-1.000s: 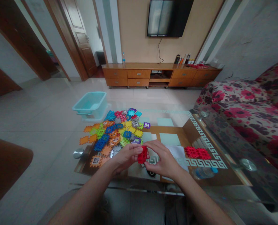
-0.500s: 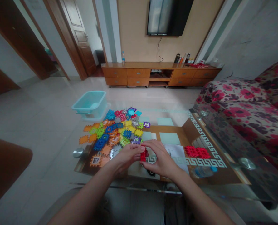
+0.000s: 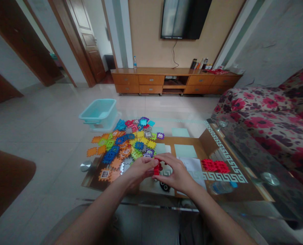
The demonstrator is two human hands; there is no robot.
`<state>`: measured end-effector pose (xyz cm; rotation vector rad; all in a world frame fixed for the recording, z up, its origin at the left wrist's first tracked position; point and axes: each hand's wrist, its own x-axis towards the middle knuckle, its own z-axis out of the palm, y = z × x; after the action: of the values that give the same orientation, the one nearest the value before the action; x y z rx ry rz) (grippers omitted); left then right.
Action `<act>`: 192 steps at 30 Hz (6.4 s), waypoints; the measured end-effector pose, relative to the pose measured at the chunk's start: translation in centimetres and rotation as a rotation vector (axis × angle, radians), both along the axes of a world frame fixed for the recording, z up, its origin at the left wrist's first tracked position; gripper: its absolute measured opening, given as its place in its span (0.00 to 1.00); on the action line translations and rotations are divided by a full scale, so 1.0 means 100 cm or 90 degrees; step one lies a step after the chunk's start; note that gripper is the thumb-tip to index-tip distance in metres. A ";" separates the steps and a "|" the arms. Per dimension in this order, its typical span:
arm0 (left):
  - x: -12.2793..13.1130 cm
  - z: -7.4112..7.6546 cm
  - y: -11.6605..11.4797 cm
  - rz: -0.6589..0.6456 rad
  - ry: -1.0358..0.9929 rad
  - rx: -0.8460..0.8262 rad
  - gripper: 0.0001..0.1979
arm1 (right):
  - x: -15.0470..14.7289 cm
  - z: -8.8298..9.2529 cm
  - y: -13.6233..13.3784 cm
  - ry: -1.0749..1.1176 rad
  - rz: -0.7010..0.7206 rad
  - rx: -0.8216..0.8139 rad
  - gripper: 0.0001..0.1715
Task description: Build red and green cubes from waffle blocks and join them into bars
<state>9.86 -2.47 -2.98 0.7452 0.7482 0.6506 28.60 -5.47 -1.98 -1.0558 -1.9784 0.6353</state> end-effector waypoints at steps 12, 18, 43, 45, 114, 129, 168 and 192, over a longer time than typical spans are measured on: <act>0.002 0.006 0.001 -0.021 0.012 0.032 0.23 | 0.003 0.004 0.001 0.025 -0.071 0.051 0.30; 0.001 0.006 0.000 -0.031 0.018 0.065 0.21 | 0.002 0.003 0.001 0.025 -0.057 0.092 0.30; 0.001 0.011 0.001 -0.046 0.006 0.021 0.20 | 0.001 0.005 0.000 0.003 -0.040 0.059 0.33; 0.000 0.010 0.001 -0.050 0.006 0.020 0.21 | 0.000 0.004 0.000 0.008 -0.042 0.057 0.33; -0.076 -0.045 0.202 -0.153 0.743 0.836 0.12 | 0.004 -0.001 0.010 -0.281 -0.097 -0.029 0.28; -0.082 -0.033 0.152 -0.149 0.685 0.842 0.12 | 0.003 -0.002 0.008 -0.284 -0.104 -0.001 0.27; -0.001 0.005 -0.001 0.069 -0.002 -0.146 0.10 | -0.001 0.002 0.014 0.235 -0.123 -0.356 0.25; 0.004 0.021 -0.007 0.166 -0.261 -0.254 0.11 | -0.010 0.005 -0.001 0.052 -0.084 -0.136 0.29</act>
<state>10.28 -3.13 -0.83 0.1383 0.5711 0.8270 27.63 -5.62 -1.50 -1.2571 -1.7824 0.8174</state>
